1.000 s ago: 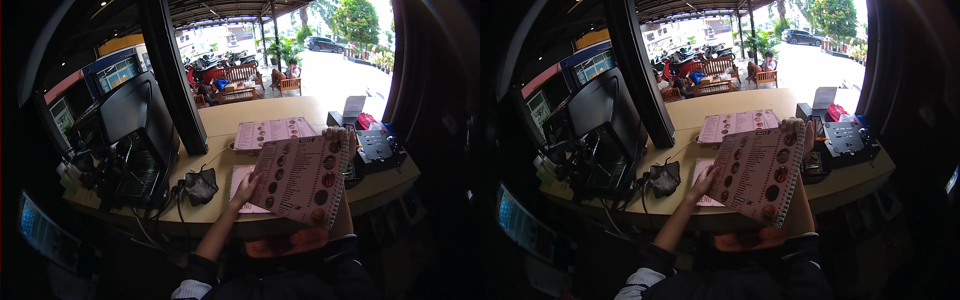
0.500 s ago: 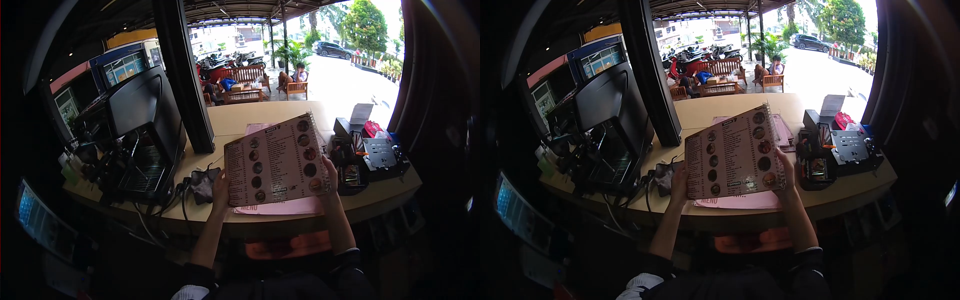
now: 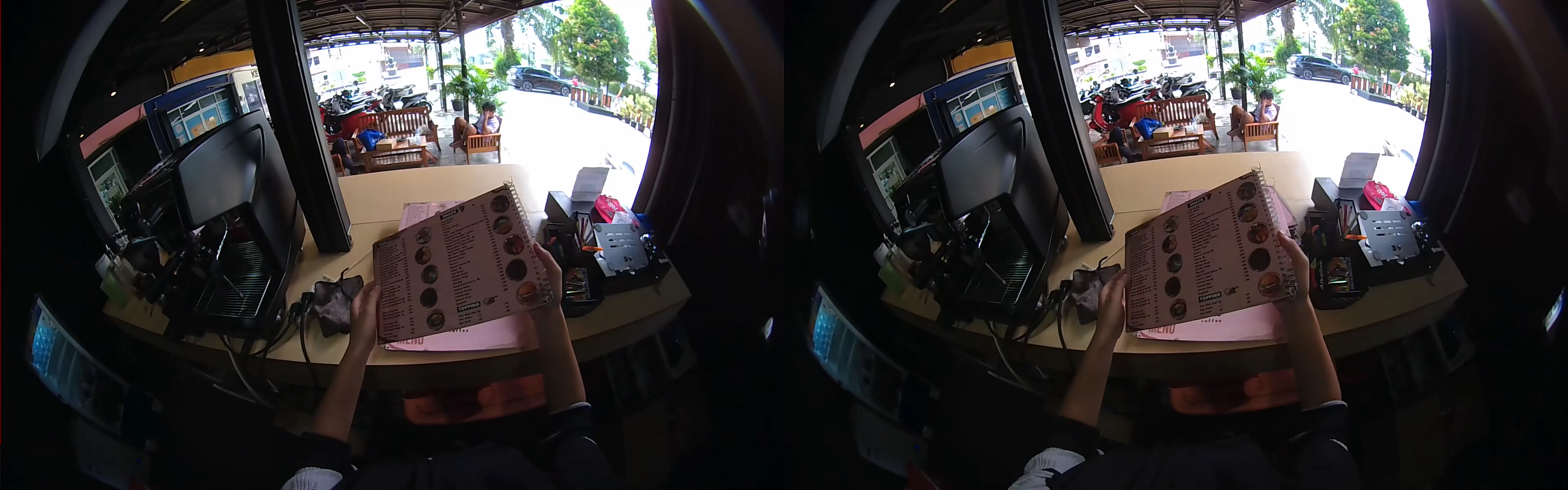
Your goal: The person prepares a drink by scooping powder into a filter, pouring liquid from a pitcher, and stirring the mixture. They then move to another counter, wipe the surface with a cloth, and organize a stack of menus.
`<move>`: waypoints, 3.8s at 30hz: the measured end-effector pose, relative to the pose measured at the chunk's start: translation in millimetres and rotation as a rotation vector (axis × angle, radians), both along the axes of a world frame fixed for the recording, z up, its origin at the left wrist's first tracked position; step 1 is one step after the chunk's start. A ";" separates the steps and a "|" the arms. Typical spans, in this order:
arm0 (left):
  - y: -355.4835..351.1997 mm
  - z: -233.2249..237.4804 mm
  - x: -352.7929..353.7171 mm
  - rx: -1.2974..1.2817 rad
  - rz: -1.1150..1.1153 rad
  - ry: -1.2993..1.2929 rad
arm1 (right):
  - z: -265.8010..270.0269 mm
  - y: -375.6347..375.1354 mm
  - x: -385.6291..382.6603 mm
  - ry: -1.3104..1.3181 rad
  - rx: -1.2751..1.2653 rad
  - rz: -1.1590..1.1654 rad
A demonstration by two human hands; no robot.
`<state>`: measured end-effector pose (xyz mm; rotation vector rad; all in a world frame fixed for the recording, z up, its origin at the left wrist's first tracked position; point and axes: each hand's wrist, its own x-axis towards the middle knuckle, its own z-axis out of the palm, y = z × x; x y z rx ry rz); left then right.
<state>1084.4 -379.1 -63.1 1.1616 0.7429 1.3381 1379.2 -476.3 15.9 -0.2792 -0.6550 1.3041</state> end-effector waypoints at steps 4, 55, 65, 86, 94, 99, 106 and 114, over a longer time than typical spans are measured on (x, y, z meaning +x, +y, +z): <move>-0.3 -0.6 4.8 0.042 -0.020 0.009 | -1.7 -3.0 2.4 0.017 -0.013 -0.065; 30.4 -38.5 3.5 -0.006 -0.088 0.630 | 11.3 -37.5 -4.4 -0.471 0.131 -0.184; 25.1 -37.3 2.0 0.163 -0.031 0.749 | 2.3 -35.6 0.2 -0.425 0.143 -0.195; 10.6 -12.0 10.0 0.000 -0.129 0.322 | 18.2 -35.3 -3.8 -0.376 0.162 -0.205; -5.5 58.8 -9.4 0.131 -0.160 -0.236 | 27.5 -34.0 -7.9 -0.334 0.570 -0.119; 4.7 58.3 -49.5 0.090 -0.248 -0.325 | 6.9 -15.8 6.8 -0.863 0.254 -0.558; 0.7 41.1 -75.1 0.028 -0.361 -0.329 | -89.8 44.9 33.4 -0.716 -0.496 -0.128; 0.8 34.6 -76.2 0.005 -0.368 -0.316 | -123.8 63.3 -20.0 -0.550 -0.375 0.340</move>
